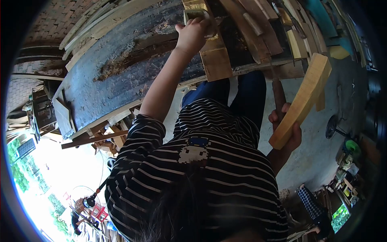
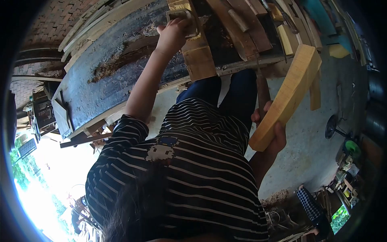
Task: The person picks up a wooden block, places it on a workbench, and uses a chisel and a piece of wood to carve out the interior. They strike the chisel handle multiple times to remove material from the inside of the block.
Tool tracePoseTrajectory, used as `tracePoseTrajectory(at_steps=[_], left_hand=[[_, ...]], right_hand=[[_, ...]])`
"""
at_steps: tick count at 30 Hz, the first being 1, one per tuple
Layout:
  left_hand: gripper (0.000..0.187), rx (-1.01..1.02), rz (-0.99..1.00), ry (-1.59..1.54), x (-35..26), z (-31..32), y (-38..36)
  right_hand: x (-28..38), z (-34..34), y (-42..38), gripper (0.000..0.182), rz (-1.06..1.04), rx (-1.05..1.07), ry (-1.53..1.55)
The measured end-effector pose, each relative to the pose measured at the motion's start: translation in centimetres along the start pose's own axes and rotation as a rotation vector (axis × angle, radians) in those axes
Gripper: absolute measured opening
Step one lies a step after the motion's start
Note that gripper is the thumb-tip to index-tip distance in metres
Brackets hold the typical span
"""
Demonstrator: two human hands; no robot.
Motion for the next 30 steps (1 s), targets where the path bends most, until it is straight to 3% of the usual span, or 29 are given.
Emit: tracePoseTrajectory(at_steps=[4,12,16,19,21,24,28,30], left_hand=[[0.039,-0.068,-0.075,-0.096,1.2,0.0,-0.4],[0.031,-0.284,-0.019,-0.207,1.5,-0.7,-1.4],[0.029,-0.230,-0.027,-0.150,1.3,-0.2,-0.3],[0.026,-0.069,-0.050,-0.157,1.9,0.7,0.7],[0.034,0.042,-0.038,-0.188,2.3,1.1,0.9],[0.045,-0.003,0.014,-0.105,1.9,0.1,-0.1],[0.057,-0.027,0.022,-0.178,1.4,0.3,-1.1],[0.061,-0.228,0.024,-0.108,0.5,-1.7,-2.0]], right_hand=[[0.0,-0.7,-0.3,0.061,0.018,-0.007,0.052],[0.1,-0.5,-0.2,0.061,0.007,-0.003,0.076],[0.1,-0.7,-0.3,0.061,0.006,-0.022,0.065],[0.2,-0.8,-0.3,0.061,0.005,-0.023,0.060],[0.3,-0.6,-0.2,0.061,0.000,-0.026,0.062],[0.7,-0.1,-0.5,0.059,-0.002,-0.048,0.049],[1.9,1.5,-0.5,0.052,-0.139,0.131,0.020],[2.3,2.5,0.0,0.051,-0.186,0.212,0.030]])
Point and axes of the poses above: each hand's wrist, its own y-axis towards the middle knuckle, its own z-axis out of the palm, x = y × z, the point moved 9 cm from there along y, towards the middle knuckle, and after that the axes turned 8 degrees about -z, right-handed, at the moved point
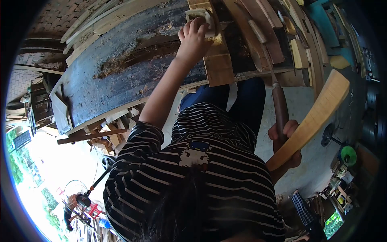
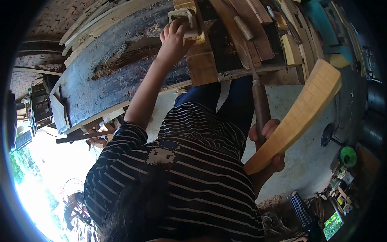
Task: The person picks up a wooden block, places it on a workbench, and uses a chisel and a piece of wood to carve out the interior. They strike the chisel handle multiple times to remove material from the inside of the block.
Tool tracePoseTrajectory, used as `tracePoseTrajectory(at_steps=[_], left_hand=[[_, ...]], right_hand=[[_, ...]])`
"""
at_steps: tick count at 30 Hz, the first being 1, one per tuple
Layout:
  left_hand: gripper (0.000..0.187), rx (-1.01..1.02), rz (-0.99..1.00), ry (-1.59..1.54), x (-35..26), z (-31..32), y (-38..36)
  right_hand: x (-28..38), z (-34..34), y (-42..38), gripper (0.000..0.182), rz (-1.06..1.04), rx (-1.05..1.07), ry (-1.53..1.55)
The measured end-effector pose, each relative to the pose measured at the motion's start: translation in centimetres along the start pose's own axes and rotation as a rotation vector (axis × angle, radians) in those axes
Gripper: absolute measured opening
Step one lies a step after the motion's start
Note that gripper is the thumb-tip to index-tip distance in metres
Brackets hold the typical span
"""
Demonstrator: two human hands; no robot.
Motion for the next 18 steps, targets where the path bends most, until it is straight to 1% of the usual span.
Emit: tracePoseTrajectory(at_steps=[1,2,3,5,6,7,9,10,11,13,14,15,17,18], left_hand=[[0.061,-0.006,-0.005,0.000,-0.5,-0.5,-0.4],[0.062,-0.063,0.037,-0.181,-2.0,-2.4,-0.9],[0.063,-0.122,0.081,-0.362,-3.5,-4.6,-1.5],[0.052,-0.049,0.301,-0.519,-9.5,-8.5,-3.5],[0.047,-0.094,0.431,-0.521,-12.1,-9.7,-4.9],[0.043,-0.139,0.558,-0.519,-14.1,-10.6,-6.2],[0.033,-0.137,0.679,-0.403,-15.9,-10.8,-7.8],[0.025,-0.181,0.684,-0.470,-15.4,-10.7,-7.5],[0.018,-0.181,0.662,-0.548,-14.5,-10.3,-6.5],[0.016,-0.246,0.644,-0.556,-13.4,-10.0,-5.5],[0.016,-0.251,0.636,-0.561,-13.2,-9.6,-5.1],[0.016,-0.276,0.630,-0.565,-13.1,-9.2,-4.6],[0.016,-0.328,0.616,-0.575,-12.8,-8.3,-3.8],[0.020,-0.281,0.584,-0.588,-12.3,-7.4,-3.1]], right_hand=[[-0.2,1.0,0.7,0.050,0.012,0.073,0.028],[-0.5,2.0,1.3,0.050,0.025,0.147,0.055],[-0.9,2.4,1.7,0.050,0.025,0.154,0.052],[-2.4,4.2,2.7,0.053,0.069,0.199,0.193],[-3.2,5.7,3.2,0.056,0.099,0.270,0.275],[-4.2,6.5,3.5,0.061,0.140,0.273,0.349],[-5.8,8.0,3.5,0.066,0.251,0.259,0.416],[-5.8,8.7,3.7,0.066,0.262,0.272,0.413],[-6.2,9.3,3.8,0.071,0.331,0.252,0.369],[-6.9,9.5,3.9,0.082,0.462,0.198,0.274],[-7.0,10.0,4.4,0.092,0.422,0.303,0.324],[-7.1,9.9,4.5,0.092,0.427,0.303,0.317],[-6.5,9.4,5.1,0.099,0.338,0.237,0.356],[-6.1,8.9,5.5,0.104,0.307,0.235,0.363]])
Point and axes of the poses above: each hand's wrist, its own y-axis towards the middle knuckle, its own z-axis out of the palm, x = y × z, the point moved 9 cm from there along y, towards the middle knuckle, and after that the axes turned 8 degrees about -z, right-handed, at the moved point
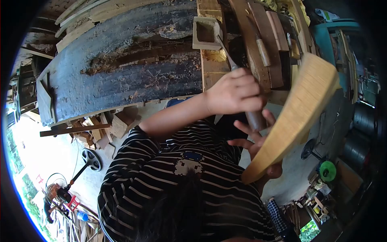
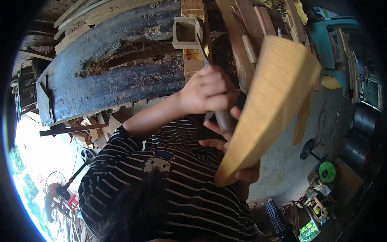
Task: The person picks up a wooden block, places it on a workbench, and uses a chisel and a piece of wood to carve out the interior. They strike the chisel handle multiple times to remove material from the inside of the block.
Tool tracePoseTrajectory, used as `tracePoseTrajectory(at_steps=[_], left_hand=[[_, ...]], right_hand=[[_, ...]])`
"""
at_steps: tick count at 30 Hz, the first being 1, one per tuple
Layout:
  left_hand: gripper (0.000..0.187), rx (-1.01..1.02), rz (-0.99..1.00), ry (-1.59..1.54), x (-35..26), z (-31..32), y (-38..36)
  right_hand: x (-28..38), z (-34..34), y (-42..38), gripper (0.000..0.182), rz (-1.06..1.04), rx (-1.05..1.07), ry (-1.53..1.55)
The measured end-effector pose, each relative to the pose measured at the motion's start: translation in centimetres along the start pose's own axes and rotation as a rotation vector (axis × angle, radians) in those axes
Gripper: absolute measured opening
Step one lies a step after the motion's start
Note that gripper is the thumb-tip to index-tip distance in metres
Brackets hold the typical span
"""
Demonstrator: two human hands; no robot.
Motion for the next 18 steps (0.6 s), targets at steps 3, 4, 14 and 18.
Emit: tracePoseTrajectory(at_steps=[3,4,14,18], left_hand=[[0.028,-0.049,-0.160,-0.007,3.7,0.3,0.6],[0.031,-0.125,-0.269,0.002,5.1,0.0,0.8],[0.037,0.011,-0.408,-0.038,5.1,1.4,0.9],[0.035,0.079,-0.327,-0.018,4.8,2.6,0.4]], right_hand=[[1.6,-2.2,-0.4,0.090,0.038,-0.215,-0.151],[2.0,-2.6,-1.2,0.090,0.047,-0.214,-0.154],[4.9,-6.3,-2.9,0.065,-0.108,-0.487,-0.510],[5.0,-5.2,-2.6,0.087,-0.170,-0.507,-0.884]])
Point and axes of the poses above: each hand's wrist, its own y-axis towards the middle knuckle, its own z-axis out of the palm, x = y × z, the point moved 9 cm from there along y, towards the middle knuckle, and after that the axes turned 8 degrees about -z, right-handed, at the moved point
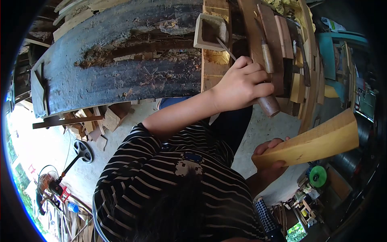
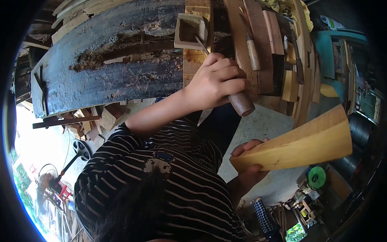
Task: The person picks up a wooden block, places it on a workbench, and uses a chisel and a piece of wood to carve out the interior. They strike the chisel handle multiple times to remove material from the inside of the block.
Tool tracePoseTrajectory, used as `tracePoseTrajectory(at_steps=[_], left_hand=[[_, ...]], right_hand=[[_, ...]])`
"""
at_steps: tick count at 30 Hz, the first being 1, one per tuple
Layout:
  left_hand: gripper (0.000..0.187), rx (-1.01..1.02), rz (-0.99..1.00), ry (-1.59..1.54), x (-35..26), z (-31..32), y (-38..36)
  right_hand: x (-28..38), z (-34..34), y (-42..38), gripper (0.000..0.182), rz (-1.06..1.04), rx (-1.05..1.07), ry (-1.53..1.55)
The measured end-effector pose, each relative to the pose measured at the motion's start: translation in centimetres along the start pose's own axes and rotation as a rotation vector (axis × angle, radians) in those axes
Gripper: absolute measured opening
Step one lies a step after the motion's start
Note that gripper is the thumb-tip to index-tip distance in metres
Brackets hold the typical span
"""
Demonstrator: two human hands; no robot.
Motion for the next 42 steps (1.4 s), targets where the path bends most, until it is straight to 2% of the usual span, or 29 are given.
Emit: tracePoseTrajectory(at_steps=[3,7,9,11,12,13,15,22,25,27,29,30,31,33,35,36,37,39,40,41,42], left_hand=[[0.041,0.003,0.005,-0.020,-0.5,-0.9,0.8],[0.051,-0.036,-0.015,-0.131,-0.2,-2.4,1.9],[0.047,0.019,-0.044,-0.167,0.3,-2.1,2.2],[0.045,0.027,0.057,-0.154,-0.1,-2.4,2.1],[0.033,0.016,0.083,-0.119,-0.3,-2.8,2.1],[0.033,0.014,0.086,-0.119,-0.7,-2.8,2.1],[0.029,0.026,0.007,-0.082,-0.9,-2.6,1.9],[0.030,-0.056,0.097,-0.083,-1.3,-2.6,1.1],[0.029,-0.101,0.144,-0.107,-1.0,-3.1,0.7],[0.028,-0.066,0.197,-0.128,-0.8,-2.6,0.3],[0.028,-0.068,0.227,-0.140,-0.8,-2.3,0.0],[0.028,-0.071,0.257,-0.148,-0.9,-2.2,-0.1],[0.028,-0.073,0.263,-0.151,-0.8,-2.2,-0.2],[0.028,-0.074,0.265,-0.168,-0.6,-2.5,-0.4],[0.028,-0.093,0.285,-0.180,-0.7,-2.9,-0.6],[0.027,-0.099,0.302,-0.186,-0.5,-2.9,-0.8],[0.027,-0.103,0.319,-0.193,-0.4,-3.0,-1.0],[0.026,-0.084,0.302,-0.203,-0.5,-3.4,-0.9],[0.026,-0.065,0.284,-0.220,-0.5,-3.4,-0.9],[0.026,-0.064,0.286,-0.223,-0.4,-3.4,-0.9],[0.023,-0.065,0.309,-0.197,-0.4,-3.4,-0.9]], right_hand=[[0.5,0.2,-0.1,0.093,-0.054,0.011,-0.156],[0.5,0.7,-0.2,0.090,-0.038,0.097,-0.214],[0.5,1.0,-0.2,0.087,-0.036,0.107,-0.205],[0.6,1.0,-0.4,0.086,-0.040,0.097,-0.202],[0.6,0.9,-0.5,0.086,-0.040,0.084,-0.200],[0.8,1.0,-0.6,0.086,-0.044,0.083,-0.200],[1.2,0.8,-0.8,0.084,-0.045,0.058,-0.192],[1.6,0.3,-1.1,0.086,-0.057,0.034,-0.168],[1.6,0.6,-1.5,0.079,-0.092,0.071,-0.062],[1.8,0.4,-1.8,0.071,-0.260,0.053,-0.211],[0.5,0.3,-2.8,0.059,-0.482,0.123,-0.287],[0.8,1.3,-2.8,0.056,-0.637,0.308,-0.327],[-0.5,1.3,-3.4,0.048,-0.588,0.300,-0.382],[-3.9,1.8,-3.7,0.041,-0.469,0.495,-0.638],[-4.8,1.5,-4.2,0.032,-0.376,0.222,-0.735],[-4.5,2.2,-3.9,0.027,-0.278,0.170,-0.685],[-3.3,2.0,-3.3,0.027,-0.280,0.170,-0.680],[-1.5,5.7,-4.5,0.032,-0.578,0.732,-0.771],[-4.9,1.8,-5.7,0.036,-0.480,0.424,-0.276],[-4.9,2.5,-6.2,0.036,-0.480,0.421,-0.277],[-5.4,2.9,-5.9,0.036,-0.425,0.328,-0.515]])
Point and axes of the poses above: each hand's wrist, its own y-axis towards the middle knuckle, its own z-axis out of the palm, x = y × z, the point moved 9 cm from there along y, towards the middle knuckle, and after that the axes turned 8 degrees about -z, right-handed, at the moved point
